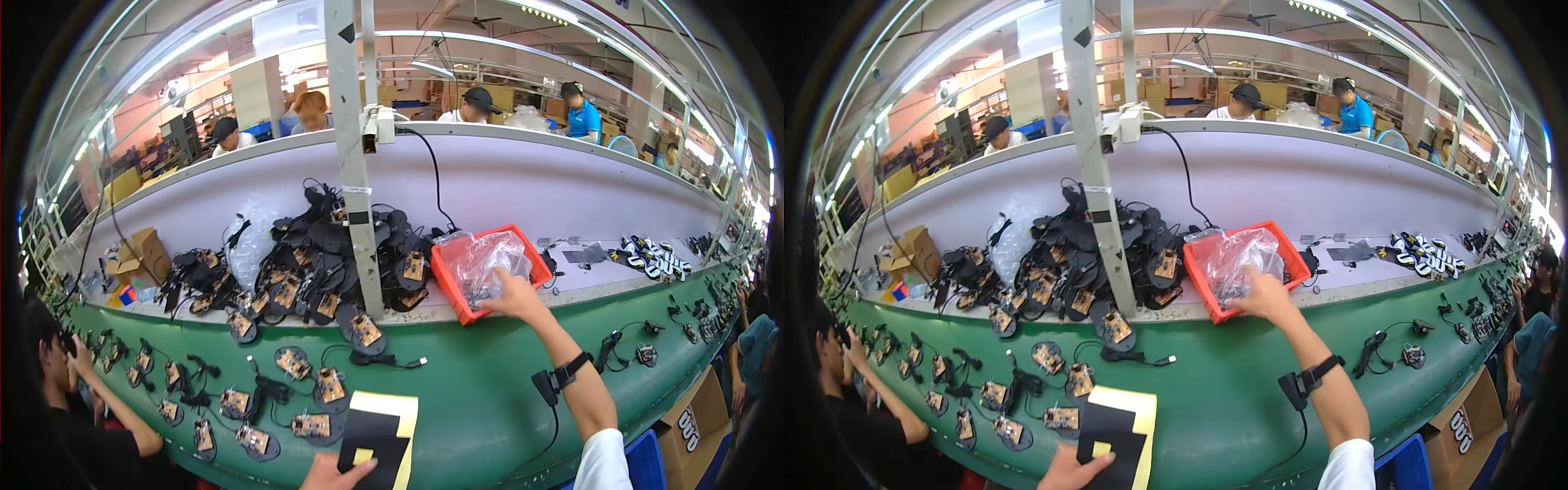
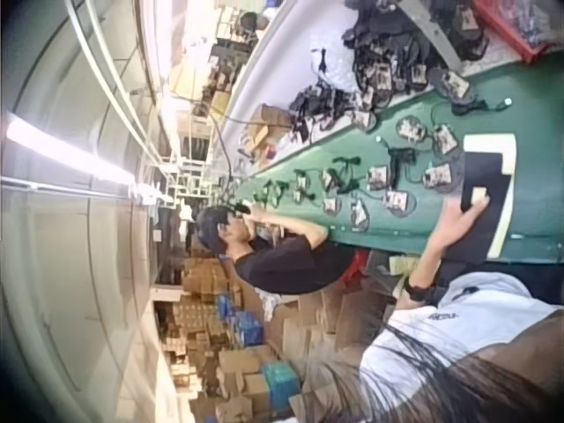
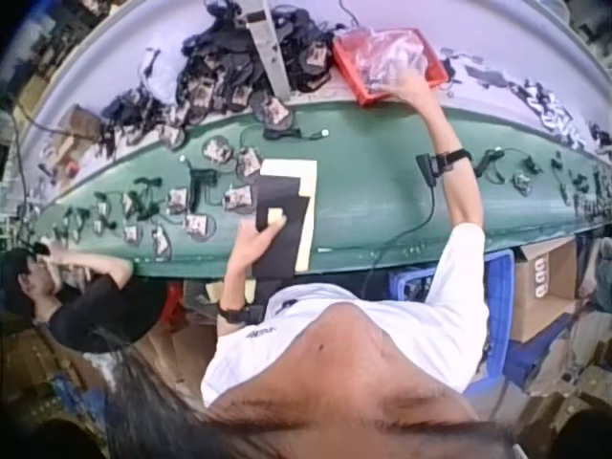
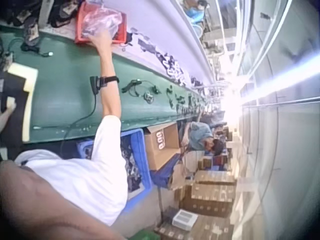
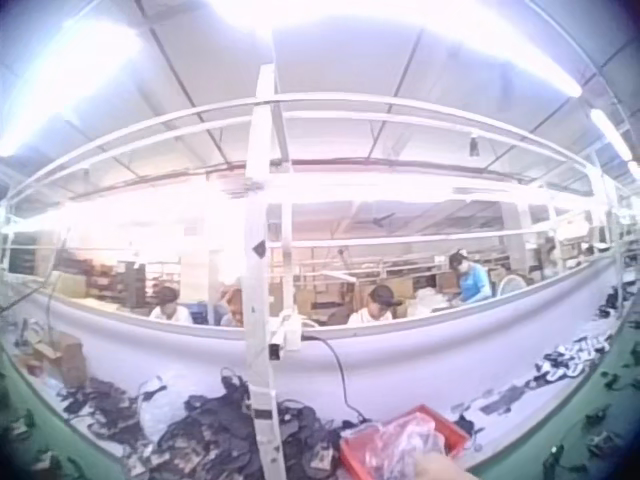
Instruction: The recorder is assembling computer mice on an assembly line by placing internal circuit boards and sensor components into the mouse bases.
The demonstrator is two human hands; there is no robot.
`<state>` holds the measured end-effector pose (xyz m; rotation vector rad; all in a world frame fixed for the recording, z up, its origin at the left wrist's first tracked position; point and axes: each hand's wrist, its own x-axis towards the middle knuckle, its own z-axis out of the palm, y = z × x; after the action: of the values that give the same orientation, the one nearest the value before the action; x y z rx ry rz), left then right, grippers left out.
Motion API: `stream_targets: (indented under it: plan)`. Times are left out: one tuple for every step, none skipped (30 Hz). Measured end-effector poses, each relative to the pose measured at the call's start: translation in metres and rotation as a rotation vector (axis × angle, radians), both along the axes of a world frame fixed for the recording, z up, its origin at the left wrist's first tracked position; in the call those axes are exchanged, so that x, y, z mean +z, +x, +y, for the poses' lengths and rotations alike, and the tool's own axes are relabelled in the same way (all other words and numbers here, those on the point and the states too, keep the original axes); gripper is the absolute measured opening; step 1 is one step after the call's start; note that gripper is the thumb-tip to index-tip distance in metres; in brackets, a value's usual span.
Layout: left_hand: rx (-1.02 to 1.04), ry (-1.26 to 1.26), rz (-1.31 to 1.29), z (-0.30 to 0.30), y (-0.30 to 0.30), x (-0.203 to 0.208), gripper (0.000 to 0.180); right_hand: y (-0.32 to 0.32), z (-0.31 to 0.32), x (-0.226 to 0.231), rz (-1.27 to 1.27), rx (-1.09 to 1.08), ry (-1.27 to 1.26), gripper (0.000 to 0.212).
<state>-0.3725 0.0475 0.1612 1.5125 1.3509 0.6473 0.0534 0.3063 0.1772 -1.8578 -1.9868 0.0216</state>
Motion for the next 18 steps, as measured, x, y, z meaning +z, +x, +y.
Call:
stream_targets:
  plan:
    - [-0.045, 0.083, -0.008, 0.009, 0.004, -0.004, 0.037, 0.006, 0.017, -0.007, -0.135, 0.086, 0.021, 0.059]
    - [-0.054, 0.104, 0.002, 0.018, 0.006, -0.009, 0.034, 0.029, 0.046, -0.015, -0.146, 0.062, 0.019, 0.059]
    - [-0.069, 0.072, -0.013, 0.028, 0.009, -0.016, 0.034, 0.070, 0.076, -0.015, -0.213, 0.017, -0.012, 0.052]
    - [-0.068, 0.038, -0.018, 0.037, 0.008, -0.025, 0.033, 0.095, 0.102, -0.008, -0.271, -0.012, -0.044, 0.046]
    - [-0.009, 0.043, -0.017, 0.037, -0.003, -0.033, 0.031, 0.067, 0.113, 0.022, 0.236, -0.125, -0.082, 0.032]
    - [0.015, 0.035, -0.010, 0.035, -0.008, -0.033, 0.031, 0.039, 0.104, 0.071, 0.735, -0.252, -0.127, 0.021]
    - [0.058, 0.000, 0.017, 0.034, -0.009, -0.032, 0.031, 0.044, 0.100, 0.101, 1.030, -0.151, -0.116, 0.020]
    - [0.101, -0.033, 0.047, 0.037, -0.011, -0.033, 0.031, 0.048, 0.099, 0.124, 1.325, -0.042, -0.099, 0.029]
    - [0.132, -0.026, -0.060, 0.037, -0.013, -0.046, 0.029, 0.045, 0.098, 0.148, 1.299, -0.017, -0.074, 0.032]
    - [0.114, -0.028, -0.073, 0.040, -0.015, -0.054, 0.029, 0.045, 0.096, 0.169, 1.269, 0.001, -0.048, 0.035]
    - [0.138, -0.030, -0.106, 0.040, -0.014, -0.059, 0.028, 0.045, 0.097, 0.182, 1.328, 0.024, -0.080, 0.036]
    - [0.159, -0.035, -0.141, 0.040, -0.014, -0.062, 0.026, 0.046, 0.098, 0.191, 1.386, 0.043, -0.112, 0.036]
    - [0.161, -0.046, -0.130, 0.040, -0.015, -0.059, 0.023, 0.049, 0.102, 0.198, 1.476, 0.038, -0.206, 0.041]
    - [0.157, -0.049, -0.138, 0.043, -0.016, -0.063, 0.023, 0.054, 0.108, 0.195, 1.469, 0.033, -0.205, 0.041]
    - [0.159, -0.034, -0.158, 0.044, -0.018, -0.067, 0.023, 0.063, 0.117, 0.186, 1.404, -0.023, -0.295, 0.042]
    - [0.166, -0.020, -0.177, 0.043, -0.021, -0.070, 0.022, 0.072, 0.127, 0.175, 1.339, -0.075, -0.386, 0.043]
    - [0.169, -0.026, -0.183, 0.042, -0.023, -0.073, 0.022, 0.076, 0.134, 0.157, 1.288, -0.172, -0.437, 0.042]
    - [0.167, 0.015, -0.200, 0.043, -0.024, -0.077, 0.022, 0.090, 0.139, 0.138, 1.291, -0.228, -0.492, 0.039]
